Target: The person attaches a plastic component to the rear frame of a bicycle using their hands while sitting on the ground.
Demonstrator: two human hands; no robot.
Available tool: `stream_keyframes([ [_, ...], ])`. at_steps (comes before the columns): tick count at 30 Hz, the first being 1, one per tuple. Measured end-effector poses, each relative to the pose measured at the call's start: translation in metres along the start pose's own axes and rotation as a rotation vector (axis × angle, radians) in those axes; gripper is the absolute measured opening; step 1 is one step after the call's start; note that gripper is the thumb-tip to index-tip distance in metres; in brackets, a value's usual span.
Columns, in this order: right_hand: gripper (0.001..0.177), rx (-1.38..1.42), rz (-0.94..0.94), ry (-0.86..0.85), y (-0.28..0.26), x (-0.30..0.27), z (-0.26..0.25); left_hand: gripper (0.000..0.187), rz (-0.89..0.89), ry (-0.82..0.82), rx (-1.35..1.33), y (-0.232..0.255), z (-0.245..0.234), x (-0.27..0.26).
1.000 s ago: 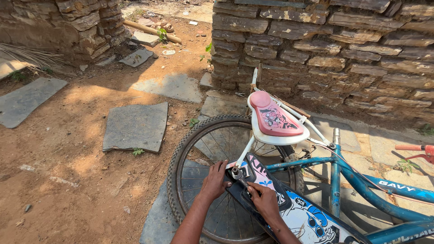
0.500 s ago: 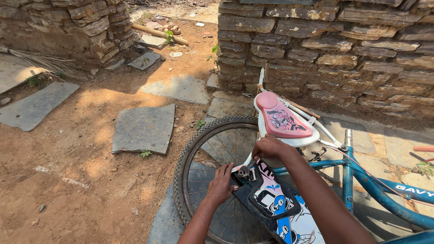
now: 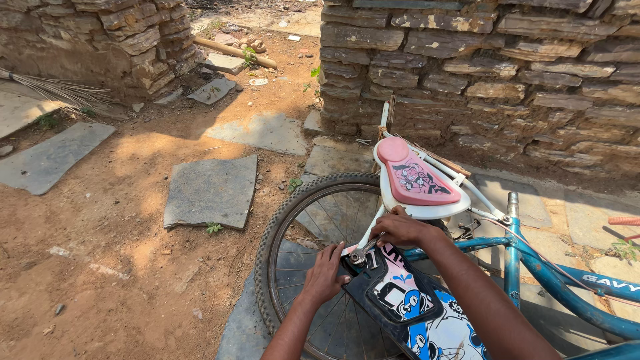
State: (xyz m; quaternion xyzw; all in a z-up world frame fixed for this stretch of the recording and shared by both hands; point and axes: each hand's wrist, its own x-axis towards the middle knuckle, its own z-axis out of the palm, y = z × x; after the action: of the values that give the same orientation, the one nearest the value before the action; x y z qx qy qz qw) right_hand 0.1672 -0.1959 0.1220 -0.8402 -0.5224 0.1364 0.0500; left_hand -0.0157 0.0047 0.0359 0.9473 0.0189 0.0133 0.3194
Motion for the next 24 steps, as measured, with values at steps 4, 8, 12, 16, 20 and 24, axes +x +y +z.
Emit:
stream_keyframes([
  [4, 0.020, -0.205, 0.026, -0.117, -0.008, 0.017, -0.014, 0.100, -0.003, 0.002, 0.011, -0.002, 0.008, 0.006],
  [8, 0.014, -0.500, -0.187, -0.077, -0.021, 0.063, -0.022, 0.109, -0.008, 0.029, -0.040, -0.005, 0.005, 0.006],
  [12, 0.002, -0.704, -0.337, 0.107, -0.044, 0.107, 0.006, 0.118, -0.033, -0.023, -0.092, -0.005, -0.005, 0.003],
  [16, 0.023, -0.880, -0.183, 0.016, -0.053, 0.105, 0.011, 0.113, -0.001, 0.010, -0.106, -0.003, -0.011, -0.005],
  [20, 0.015, -0.448, 0.174, -0.164, -0.022, 0.036, -0.017, 0.102, 0.020, 0.005, -0.112, -0.001, -0.006, -0.009],
  [24, 0.028, 0.017, 0.446, 0.064, -0.010, -0.047, 0.002, 0.074, 0.099, 0.063, 0.042, 0.002, -0.001, -0.001],
])
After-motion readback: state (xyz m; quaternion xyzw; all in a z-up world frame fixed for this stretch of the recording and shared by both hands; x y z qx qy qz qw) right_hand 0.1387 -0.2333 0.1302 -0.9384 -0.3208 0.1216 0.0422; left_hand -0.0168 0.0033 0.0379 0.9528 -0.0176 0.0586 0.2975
